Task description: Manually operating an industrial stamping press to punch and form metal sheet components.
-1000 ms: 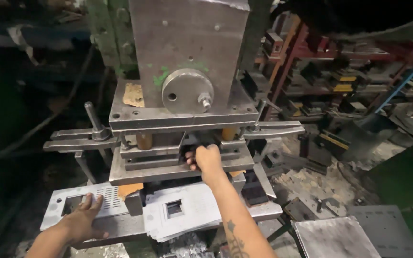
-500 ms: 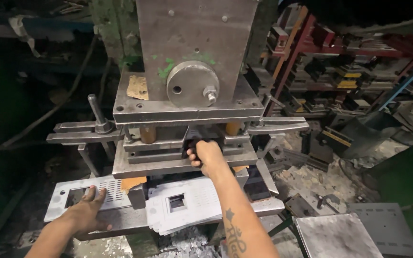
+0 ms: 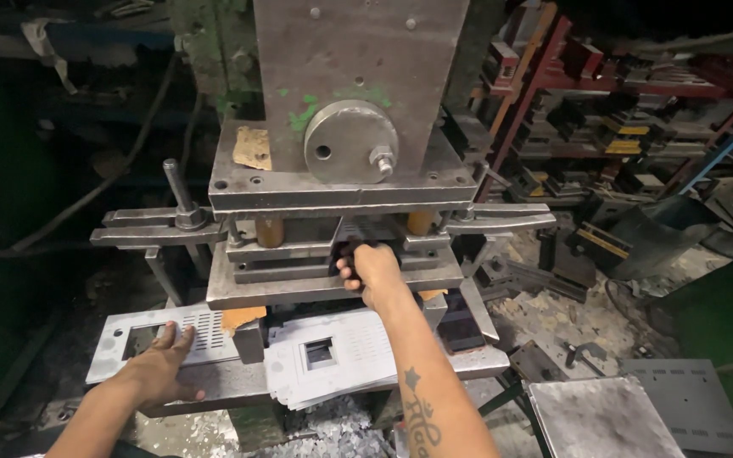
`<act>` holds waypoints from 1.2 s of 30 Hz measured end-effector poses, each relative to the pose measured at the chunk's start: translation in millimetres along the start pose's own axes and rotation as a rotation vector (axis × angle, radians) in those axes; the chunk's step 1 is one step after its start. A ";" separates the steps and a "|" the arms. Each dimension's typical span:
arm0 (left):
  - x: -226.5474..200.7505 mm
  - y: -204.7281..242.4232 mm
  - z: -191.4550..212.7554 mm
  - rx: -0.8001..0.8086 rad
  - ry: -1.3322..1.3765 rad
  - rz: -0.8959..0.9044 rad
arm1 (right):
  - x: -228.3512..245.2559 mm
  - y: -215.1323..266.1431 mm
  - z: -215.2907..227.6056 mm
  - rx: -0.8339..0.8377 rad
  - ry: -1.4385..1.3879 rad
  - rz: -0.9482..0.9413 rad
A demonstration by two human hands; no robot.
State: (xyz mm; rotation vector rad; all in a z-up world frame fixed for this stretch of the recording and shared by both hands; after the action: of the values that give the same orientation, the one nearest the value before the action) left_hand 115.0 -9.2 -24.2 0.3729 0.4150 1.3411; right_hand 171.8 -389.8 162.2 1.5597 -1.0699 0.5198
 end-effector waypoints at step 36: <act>-16.4 61.0 68.3 -0.091 -0.204 -0.004 | -169.8 93.8 97.6 -0.065 -0.338 -0.112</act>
State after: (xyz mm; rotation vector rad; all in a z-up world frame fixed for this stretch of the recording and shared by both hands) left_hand 93.8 -15.2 66.2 0.4281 0.1845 1.2989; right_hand -11.8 -418.2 49.7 1.6752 -1.2302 0.1443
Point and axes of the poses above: each hand's wrist, its own y-axis away from the middle knuckle, its own z-axis out of the back of the hand, x = y × z, the point moved 10 cm from there along -y, towards the middle knuckle, and after that the axes turned 13 degrees about -z, right-handed, at the moved point
